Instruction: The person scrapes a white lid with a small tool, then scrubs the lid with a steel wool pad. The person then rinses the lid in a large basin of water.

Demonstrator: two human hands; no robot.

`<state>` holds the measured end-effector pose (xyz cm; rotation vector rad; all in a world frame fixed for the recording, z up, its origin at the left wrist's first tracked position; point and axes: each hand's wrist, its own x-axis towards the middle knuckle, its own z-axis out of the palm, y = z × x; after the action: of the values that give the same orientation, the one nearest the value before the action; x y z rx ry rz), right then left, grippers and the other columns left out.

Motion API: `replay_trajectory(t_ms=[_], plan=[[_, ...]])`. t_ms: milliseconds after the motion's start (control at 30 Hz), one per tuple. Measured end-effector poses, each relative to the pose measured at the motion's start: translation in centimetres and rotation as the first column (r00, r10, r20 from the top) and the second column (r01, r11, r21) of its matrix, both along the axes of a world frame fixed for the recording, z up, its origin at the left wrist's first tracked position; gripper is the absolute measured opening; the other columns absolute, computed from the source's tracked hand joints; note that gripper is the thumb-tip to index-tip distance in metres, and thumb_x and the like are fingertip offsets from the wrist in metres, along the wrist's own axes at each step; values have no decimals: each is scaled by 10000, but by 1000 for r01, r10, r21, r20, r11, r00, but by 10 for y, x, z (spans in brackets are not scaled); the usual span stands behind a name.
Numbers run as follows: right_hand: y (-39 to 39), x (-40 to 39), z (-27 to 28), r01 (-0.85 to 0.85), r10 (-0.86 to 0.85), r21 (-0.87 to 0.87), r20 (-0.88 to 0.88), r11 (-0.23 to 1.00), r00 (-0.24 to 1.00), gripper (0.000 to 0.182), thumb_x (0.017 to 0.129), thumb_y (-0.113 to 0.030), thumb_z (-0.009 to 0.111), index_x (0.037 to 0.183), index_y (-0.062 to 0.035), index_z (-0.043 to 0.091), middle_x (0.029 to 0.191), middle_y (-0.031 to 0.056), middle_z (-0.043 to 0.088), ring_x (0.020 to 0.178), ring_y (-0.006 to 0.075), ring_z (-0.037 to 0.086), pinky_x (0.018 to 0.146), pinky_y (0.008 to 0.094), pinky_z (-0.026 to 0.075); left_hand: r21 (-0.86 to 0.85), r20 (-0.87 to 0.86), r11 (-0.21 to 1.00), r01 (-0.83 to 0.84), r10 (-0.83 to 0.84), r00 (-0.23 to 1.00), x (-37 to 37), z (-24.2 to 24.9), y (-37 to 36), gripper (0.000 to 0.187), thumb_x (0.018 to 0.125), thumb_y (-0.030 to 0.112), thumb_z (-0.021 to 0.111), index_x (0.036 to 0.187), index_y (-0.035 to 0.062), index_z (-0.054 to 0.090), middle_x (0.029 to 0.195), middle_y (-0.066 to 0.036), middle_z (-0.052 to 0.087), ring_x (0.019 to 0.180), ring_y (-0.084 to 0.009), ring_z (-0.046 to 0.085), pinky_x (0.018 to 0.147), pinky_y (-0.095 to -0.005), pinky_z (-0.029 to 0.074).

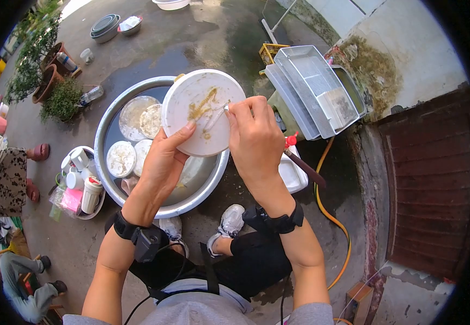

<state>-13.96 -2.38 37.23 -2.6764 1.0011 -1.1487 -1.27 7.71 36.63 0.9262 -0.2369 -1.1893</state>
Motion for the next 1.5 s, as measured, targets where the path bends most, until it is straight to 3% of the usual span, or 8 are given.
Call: replay_trajectory(t_ms=[300,400,567,767,967,1200,1267,1500], plan=[[-6,-2,-3,53,-54,-19,-16,998,998,115,834,-98,712,916,-84,632,941,53,569,843,251,613,675,375,506,8,16,999,36,-36,999,2,-2,1,475,918,145,672,1338,18,491,1274,-108,608,1160,-192,597,970,-359,506],[-10,-4,-4,78,-78,0,13,997,997,115,850,-110,706,945,-85,645,953,60,569,844,253,609,674,375,502,17,2,998,67,-67,998,3,-1,0,521,920,155,671,1361,-1,442,1291,-136,584,1179,-209,593,1033,-359,480],[-7,-3,-1,-110,87,114,190,987,978,166,861,-95,704,1023,-85,667,960,78,569,842,260,602,697,379,487,-1,-26,997,77,-77,997,4,-5,-2,512,914,151,673,1351,-5,458,1270,-133,599,1163,-210,604,1018,-362,495],[-8,-2,-5,-153,116,193,190,969,975,155,846,-88,716,998,-89,684,932,75,572,840,263,600,700,383,487,-38,-89,992,118,-121,989,8,-4,-1,515,890,140,685,1338,-5,475,1268,-131,603,1162,-212,607,1012,-368,496],[-8,-2,-5,-172,159,136,105,976,982,152,832,-120,730,981,-120,699,928,50,579,853,248,594,728,376,474,76,-178,994,81,-67,982,11,3,-1,498,870,162,675,1312,2,510,1226,-93,631,1094,-185,641,961,-352,519],[-11,-3,-5,-166,158,93,88,982,984,118,841,-138,719,959,-138,704,928,31,584,844,233,578,712,374,413,43,-101,985,170,-165,981,13,-6,-1,500,888,176,672,1329,11,504,1255,-115,618,1134,-201,622,990,-359,500],[-9,-3,-4,-187,182,66,78,980,980,112,836,-139,718,947,-138,703,925,30,588,840,235,578,702,372,399,-43,-199,988,147,-153,968,11,-4,-5,514,918,203,670,1356,18,476,1277,-120,603,1156,-206,610,996,-367,495],[-4,1,-4,-154,153,27,41,988,987,116,822,-116,716,935,-124,689,914,29,597,838,239,583,692,381,409,-16,-151,997,79,-80,985,7,-8,-5,487,946,217,656,1361,29,483,1289,-119,597,1188,-214,590,1002,-374,488]])
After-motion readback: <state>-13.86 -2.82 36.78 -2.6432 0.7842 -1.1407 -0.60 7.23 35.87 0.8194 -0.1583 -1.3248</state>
